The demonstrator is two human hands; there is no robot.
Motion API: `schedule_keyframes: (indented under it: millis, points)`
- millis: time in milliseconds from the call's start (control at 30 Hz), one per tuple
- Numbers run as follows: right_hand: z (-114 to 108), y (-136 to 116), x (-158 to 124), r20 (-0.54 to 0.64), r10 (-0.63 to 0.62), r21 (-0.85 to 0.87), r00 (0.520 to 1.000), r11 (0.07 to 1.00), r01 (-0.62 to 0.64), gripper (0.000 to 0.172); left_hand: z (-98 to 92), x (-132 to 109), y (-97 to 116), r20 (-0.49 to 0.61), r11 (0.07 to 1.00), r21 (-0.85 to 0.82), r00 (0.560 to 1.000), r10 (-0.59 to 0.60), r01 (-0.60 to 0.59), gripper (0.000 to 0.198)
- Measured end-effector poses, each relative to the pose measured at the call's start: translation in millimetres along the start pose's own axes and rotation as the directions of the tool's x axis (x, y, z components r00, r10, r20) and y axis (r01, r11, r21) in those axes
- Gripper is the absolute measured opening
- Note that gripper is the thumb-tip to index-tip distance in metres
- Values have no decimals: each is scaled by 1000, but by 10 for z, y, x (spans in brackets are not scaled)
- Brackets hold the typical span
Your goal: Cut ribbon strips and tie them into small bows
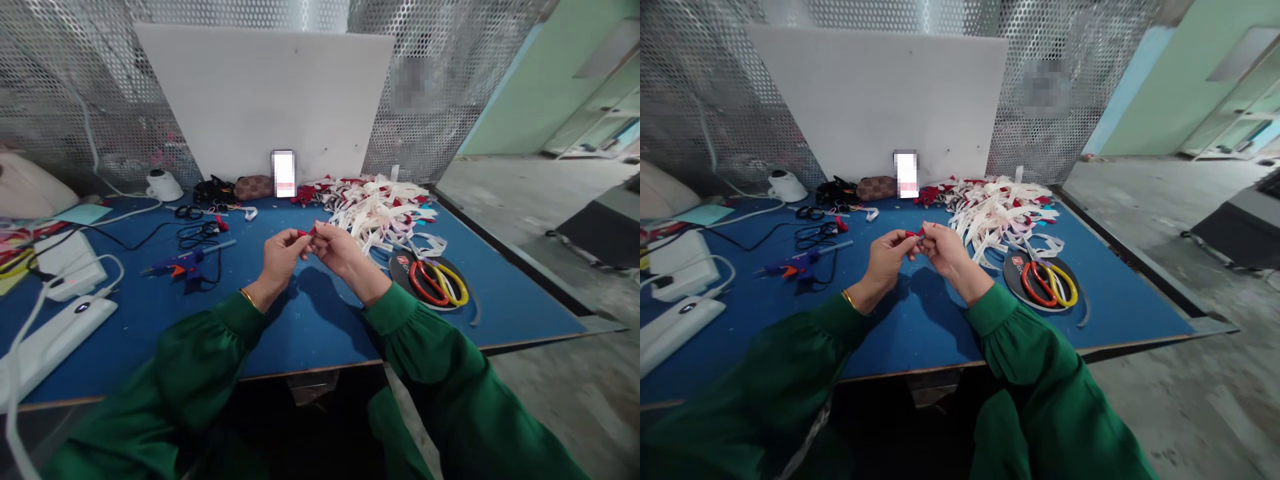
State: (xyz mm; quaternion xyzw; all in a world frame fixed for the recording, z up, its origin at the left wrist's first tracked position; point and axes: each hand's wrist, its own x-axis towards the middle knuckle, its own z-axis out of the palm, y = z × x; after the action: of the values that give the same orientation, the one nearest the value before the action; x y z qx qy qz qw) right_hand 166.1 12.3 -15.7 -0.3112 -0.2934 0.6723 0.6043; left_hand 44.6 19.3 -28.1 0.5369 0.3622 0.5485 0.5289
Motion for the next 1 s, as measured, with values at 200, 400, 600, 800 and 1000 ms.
schedule_keyframes:
  millis: [200, 400, 600, 800, 1000]
  points:
    - [-43, -66, -27, 53, -133, -337, 990, 930, 143, 27, -125, 150, 11, -86, 997, -71, 996, -6, 0, 19]
    - [-120, -87, -33, 243, -468, -875, 850, 273, 400, 16, -168, 185, 64, -80, 996, -87, 996, -34, 27, 19]
    - [-80, -120, -66, 246, -608, -841, 755, 253, 478, 15, -145, 141, 84, -24, 998, -57, 999, -38, 36, 19]
    - [-12, -109, -96, 124, -447, -662, 886, 628, 409, 14, -145, 138, 109, -6, 998, -57, 999, -32, 32, 18]
    - [16, -133, -106, 50, -419, -517, 906, 766, 383, 12, -132, 121, 118, 29, 997, -54, 998, -60, 61, 18]
